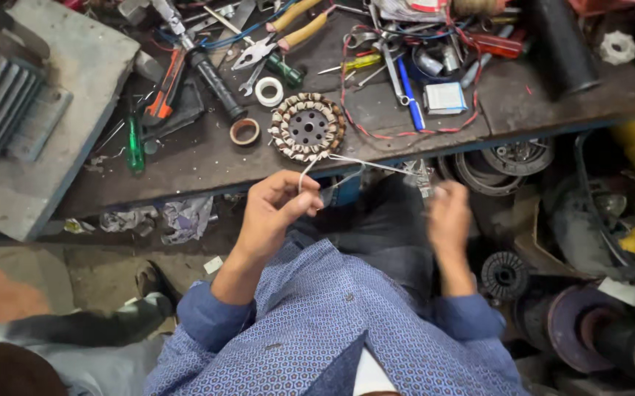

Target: The person winds a thin white wire around the slots of a circular motor stator core. They repeatedly thread the wire through the slots, pull it taut, and adjust the placement by hand.

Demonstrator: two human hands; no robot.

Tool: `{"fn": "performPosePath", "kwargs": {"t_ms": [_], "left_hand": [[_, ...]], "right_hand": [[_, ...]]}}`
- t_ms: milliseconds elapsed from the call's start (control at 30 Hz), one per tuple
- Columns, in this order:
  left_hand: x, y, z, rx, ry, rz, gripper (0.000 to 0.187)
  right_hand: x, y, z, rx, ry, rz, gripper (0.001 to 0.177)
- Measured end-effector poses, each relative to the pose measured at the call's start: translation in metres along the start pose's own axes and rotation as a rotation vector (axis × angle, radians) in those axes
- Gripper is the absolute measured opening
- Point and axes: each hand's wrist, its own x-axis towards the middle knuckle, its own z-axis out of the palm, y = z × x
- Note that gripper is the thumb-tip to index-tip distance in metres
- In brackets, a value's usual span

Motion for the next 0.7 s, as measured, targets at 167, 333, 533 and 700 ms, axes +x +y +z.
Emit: {"fn": "performPosePath", "kwargs": {"t_ms": [167, 333, 533, 700], "left_hand": [[-0.001, 0.018, -0.004, -0.058, -0.096, 0.269, 0.096], [0.007, 0.028, 0.017, -0.103, -0.246, 0.245, 0.121], [-0.004, 0.046, 0.032, 0.071, -0.275, 0.112, 0.110], [-0.023, 0.068, 0.041, 0.381, -0.326, 0.096, 0.099]], "right_hand": [[-0.019, 0.156, -0.056, 0.440, 0.280, 0.178, 0.022], [-0.021, 0.165, -0.060, -0.110, 0.512, 0.426, 0.035], [-0.003, 0.070, 0.006, 0.011, 0.382, -0.173, 0.032], [-0.026, -0.094, 0.049, 0.259, -0.092, -0.406, 0.025]]}}
